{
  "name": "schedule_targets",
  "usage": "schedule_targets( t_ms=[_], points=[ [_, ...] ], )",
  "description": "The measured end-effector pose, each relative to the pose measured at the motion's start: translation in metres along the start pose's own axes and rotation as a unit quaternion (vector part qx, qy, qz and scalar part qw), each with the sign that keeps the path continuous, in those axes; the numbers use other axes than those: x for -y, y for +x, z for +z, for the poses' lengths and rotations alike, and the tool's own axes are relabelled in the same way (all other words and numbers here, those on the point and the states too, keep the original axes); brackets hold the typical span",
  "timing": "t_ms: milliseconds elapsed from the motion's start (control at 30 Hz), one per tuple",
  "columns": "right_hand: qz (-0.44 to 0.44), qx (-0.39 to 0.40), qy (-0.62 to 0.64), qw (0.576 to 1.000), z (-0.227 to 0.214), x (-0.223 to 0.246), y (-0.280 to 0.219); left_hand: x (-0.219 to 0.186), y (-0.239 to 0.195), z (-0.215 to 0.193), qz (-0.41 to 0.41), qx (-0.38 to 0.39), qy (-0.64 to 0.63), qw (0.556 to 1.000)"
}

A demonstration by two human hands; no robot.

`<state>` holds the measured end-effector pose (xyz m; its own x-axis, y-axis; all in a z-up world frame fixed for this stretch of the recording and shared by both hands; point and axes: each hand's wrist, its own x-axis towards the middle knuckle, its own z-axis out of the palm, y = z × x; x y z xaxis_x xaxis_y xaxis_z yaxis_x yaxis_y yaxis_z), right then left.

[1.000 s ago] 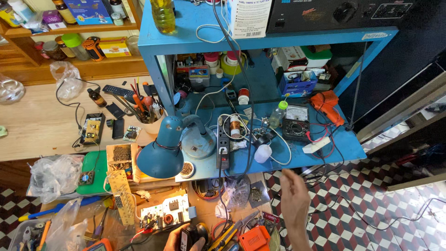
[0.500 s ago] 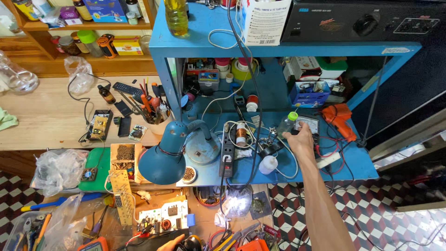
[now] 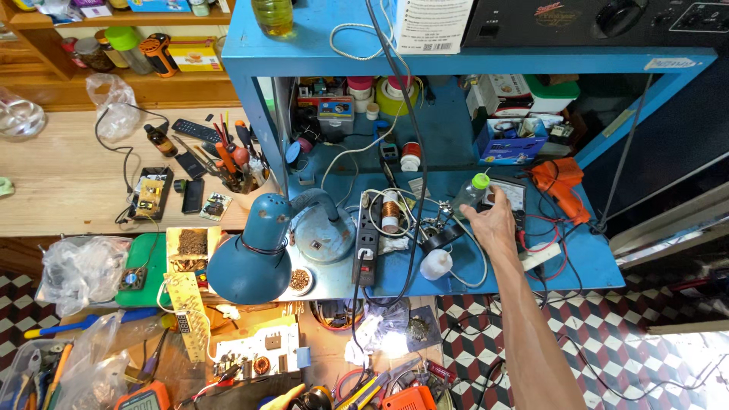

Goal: The person plugs a power strip into a wall socket and then uses a multimeter to test a circuit board. They connect the multimeter probes to various points on the board and observe the readings. The person also uses a flashlight to inspect the circuit board.

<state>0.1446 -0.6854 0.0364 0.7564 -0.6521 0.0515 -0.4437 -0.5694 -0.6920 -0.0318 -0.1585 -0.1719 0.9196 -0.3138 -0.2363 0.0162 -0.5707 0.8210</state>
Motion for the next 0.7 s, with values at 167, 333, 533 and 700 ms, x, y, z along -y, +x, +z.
schedule_targets(
  t_ms=[167,333,533,700],
  points=[
    [-0.097,-0.043,-0.031,0.994,0.008,0.012,0.013,0.002,-0.001,-0.002,-0.005,-0.004,0.002,1.0],
    [-0.079,-0.067,-0.025,0.994,0.017,0.014,0.034,0.001,0.001,-0.001,-0.008,-0.007,0.001,1.0],
    [-0.07,-0.06,-0.043,0.995,0.026,0.008,0.052,0.001,-0.007,0.005,-0.016,-0.003,-0.001,1.0],
    [-0.103,-0.079,-0.007,0.992,0.007,0.013,0.027,0.003,-0.008,0.006,-0.013,-0.002,-0.004,1.0]
  ],
)
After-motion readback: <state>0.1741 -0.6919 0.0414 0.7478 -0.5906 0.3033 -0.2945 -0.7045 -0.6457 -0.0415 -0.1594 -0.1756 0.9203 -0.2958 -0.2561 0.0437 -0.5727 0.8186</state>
